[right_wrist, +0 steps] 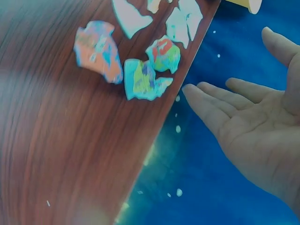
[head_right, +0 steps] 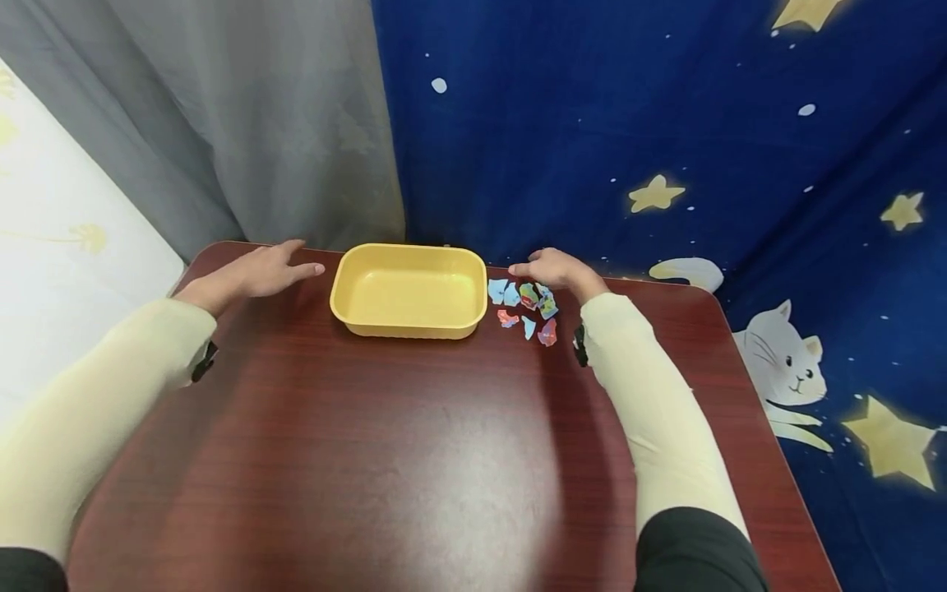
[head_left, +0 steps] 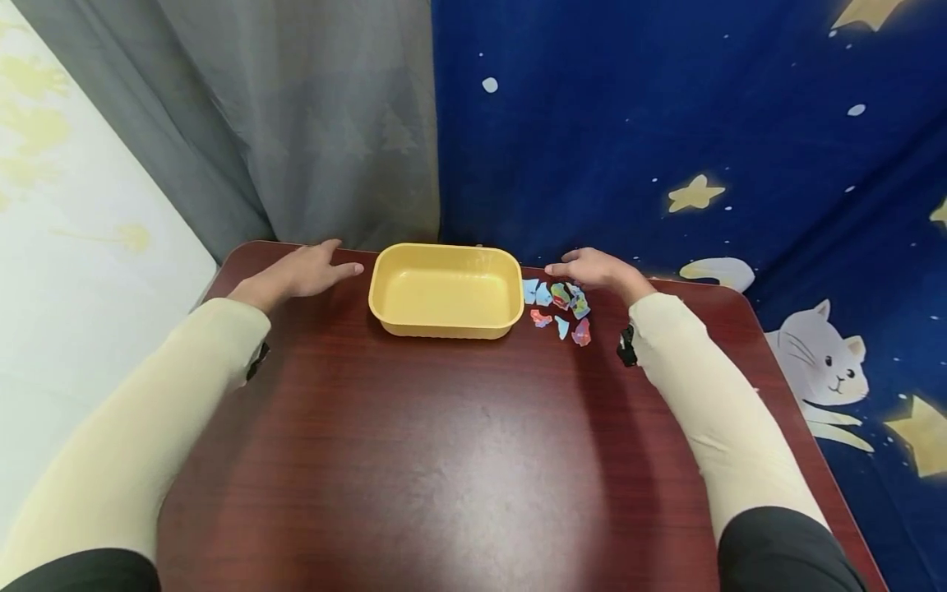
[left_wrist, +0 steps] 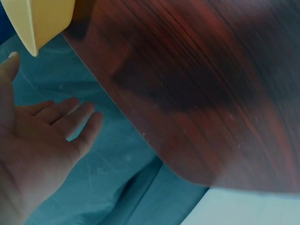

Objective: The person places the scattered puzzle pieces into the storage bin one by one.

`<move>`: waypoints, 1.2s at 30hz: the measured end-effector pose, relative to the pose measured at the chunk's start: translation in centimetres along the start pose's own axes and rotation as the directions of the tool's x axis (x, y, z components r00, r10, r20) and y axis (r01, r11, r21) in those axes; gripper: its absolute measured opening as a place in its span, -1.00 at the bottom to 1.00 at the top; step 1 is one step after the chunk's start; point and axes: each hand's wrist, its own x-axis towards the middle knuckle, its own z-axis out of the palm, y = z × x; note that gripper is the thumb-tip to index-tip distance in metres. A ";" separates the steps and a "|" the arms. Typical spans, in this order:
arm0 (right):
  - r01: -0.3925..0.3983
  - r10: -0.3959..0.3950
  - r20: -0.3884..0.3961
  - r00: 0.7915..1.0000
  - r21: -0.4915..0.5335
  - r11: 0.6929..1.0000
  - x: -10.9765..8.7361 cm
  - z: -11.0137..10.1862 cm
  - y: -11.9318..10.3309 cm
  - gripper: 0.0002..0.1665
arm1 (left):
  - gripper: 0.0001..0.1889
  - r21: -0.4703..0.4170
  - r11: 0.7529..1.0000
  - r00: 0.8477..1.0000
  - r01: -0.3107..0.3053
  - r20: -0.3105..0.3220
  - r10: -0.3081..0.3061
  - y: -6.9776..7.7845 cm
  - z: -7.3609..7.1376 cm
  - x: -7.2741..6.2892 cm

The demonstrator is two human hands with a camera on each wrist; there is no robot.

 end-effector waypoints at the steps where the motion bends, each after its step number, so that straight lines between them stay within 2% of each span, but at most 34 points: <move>1: -0.020 0.019 0.008 1.000 0.058 0.998 0.2 0.1 -0.1 -0.06 | 0.01 -0.032 0.999 1.000 0.014 0.005 -0.014 0.1 0.0 0.1; 5: -0.081 0.076 0.031 0.997 0.289 0.954 1.0 0.2 -0.6 -0.08 | -0.07 -0.157 0.987 0.999 0.041 0.015 -0.039 0.6 -0.3 0.5; 8: -0.092 0.089 0.026 0.996 0.410 0.908 1.4 0.3 -1.0 -0.11 | -0.13 -0.289 0.955 0.997 0.068 0.042 -0.059 1.0 -0.3 0.7; 10: -0.097 0.099 0.020 0.995 0.465 0.880 1.6 0.4 -1.4 -0.12 | -0.15 -0.403 0.908 0.993 0.111 0.084 -0.084 1.3 -0.3 0.8; 12: -0.106 0.112 0.017 0.994 0.503 0.858 1.7 0.5 -1.8 -0.13 | -0.21 -0.512 0.844 0.986 0.159 0.132 -0.106 1.6 -0.1 1.0; 15: -0.122 0.133 0.015 0.991 0.524 0.843 1.9 0.8 -2.3 -0.14 | -0.32 -0.618 0.754 0.973 0.223 0.183 -0.138 2.1 0.1 1.3; 19: -0.143 0.161 0.013 0.987 0.535 0.833 2.6 1.4 -2.7 -0.20 | -0.43 -0.688 0.674 0.963 0.268 0.204 -0.175 2.6 0.4 1.6; 26: -0.184 0.218 -0.004 0.976 0.521 0.834 3.5 2.5 -3.2 -0.32 | -0.57 -0.760 0.564 0.945 0.325 0.242 -0.218 3.1 0.9 2.0; 30: -0.201 0.252 -0.027 0.967 0.520 0.830 3.8 3.0 -3.5 -0.42 | -0.71 -0.787 0.498 0.930 0.365 0.278 -0.242 3.2 1.2 2.0; 33: -0.217 0.280 -0.041 0.959 0.529 0.821 4.0 3.4 -3.7 -0.48 | -0.79 -0.792 0.465 0.917 0.395 0.310 -0.250 3.2 1.4 2.0; 36: -0.227 0.305 -0.056 0.951 0.546 0.807 4.1 3.9 -3.7 -0.52 | -0.84 -0.791 0.450 0.909 0.414 0.330 -0.256 3.1 1.7 2.1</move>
